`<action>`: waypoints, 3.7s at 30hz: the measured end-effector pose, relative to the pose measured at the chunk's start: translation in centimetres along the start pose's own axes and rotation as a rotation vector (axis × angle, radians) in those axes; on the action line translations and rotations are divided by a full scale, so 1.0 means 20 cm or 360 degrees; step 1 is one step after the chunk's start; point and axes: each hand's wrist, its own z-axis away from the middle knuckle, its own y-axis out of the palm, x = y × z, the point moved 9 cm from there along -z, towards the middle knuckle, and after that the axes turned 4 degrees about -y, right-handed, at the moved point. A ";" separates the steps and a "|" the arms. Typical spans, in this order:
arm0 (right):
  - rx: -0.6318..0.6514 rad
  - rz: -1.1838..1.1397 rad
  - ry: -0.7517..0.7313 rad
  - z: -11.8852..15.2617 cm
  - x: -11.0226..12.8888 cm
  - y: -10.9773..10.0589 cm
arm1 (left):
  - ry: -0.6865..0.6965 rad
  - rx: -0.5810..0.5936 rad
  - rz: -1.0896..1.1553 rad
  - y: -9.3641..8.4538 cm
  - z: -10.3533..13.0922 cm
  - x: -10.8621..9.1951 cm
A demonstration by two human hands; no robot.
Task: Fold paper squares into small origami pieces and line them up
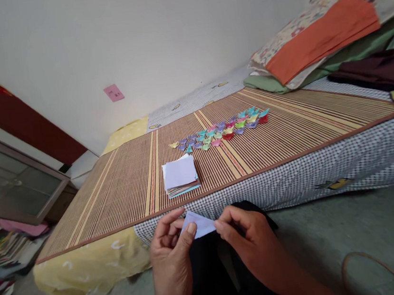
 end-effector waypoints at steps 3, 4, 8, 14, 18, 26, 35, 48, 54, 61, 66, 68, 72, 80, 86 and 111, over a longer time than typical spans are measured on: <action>-0.0072 -0.0098 0.0037 0.00 -0.04 -0.08 | 0.0047 -0.0007 -0.0074 -0.01 0.00 -0.02; -0.0014 -0.0130 0.0058 -0.01 -0.05 -0.07 | 0.0045 0.0016 -0.0105 -0.01 0.00 -0.02; 0.0247 -0.0294 0.0108 -0.03 -0.04 0.03 | -0.0051 0.0275 -0.0196 0.09 0.03 0.02; 0.0101 -0.0012 -0.0146 -0.06 0.09 0.06 | -0.0019 0.0322 -0.0230 0.14 0.07 0.02; -0.0075 0.0183 -0.0221 -0.06 0.12 0.02 | -0.0171 0.0351 -0.0173 0.13 0.08 0.07; -0.0131 0.0301 -0.0258 -0.06 0.11 0.01 | -0.0433 0.0506 -0.0089 0.17 0.10 0.13; -0.0203 0.0374 -0.0320 -0.06 0.12 -0.02 | -0.0232 0.0626 -0.0300 0.20 0.13 0.07; 0.0024 0.0311 -0.0236 -0.08 0.11 0.03 | -0.0455 0.0619 -0.0246 0.15 0.09 0.13; 0.0164 0.0171 -0.0066 -0.09 0.05 0.05 | -0.0426 0.0668 -0.0310 0.18 0.11 0.15; 0.0208 -0.0028 0.0054 -0.08 0.02 0.09 | -0.0410 0.0696 -0.0382 0.19 0.11 0.14; 0.0320 -0.0223 0.0135 -0.08 -0.03 0.08 | -0.0371 0.0669 -0.0375 0.17 0.10 0.14; 0.0421 -0.0241 0.0186 -0.06 -0.05 0.09 | -0.0334 0.0638 -0.0346 0.15 0.09 0.14; 0.0504 -0.0367 0.0214 -0.02 -0.05 0.12 | -0.0280 0.0584 -0.0254 0.13 0.07 0.15; 0.0301 -0.0261 0.0115 -0.03 -0.06 0.02 | -0.0313 0.0538 0.0007 0.12 0.06 0.18; 0.0441 -0.0370 0.0147 -0.04 -0.04 0.08 | -0.0233 0.0592 -0.0290 0.13 0.07 0.16; 0.0382 0.0056 0.0171 -0.03 -0.05 0.11 | -0.0426 0.0484 -0.0092 0.06 0.02 0.19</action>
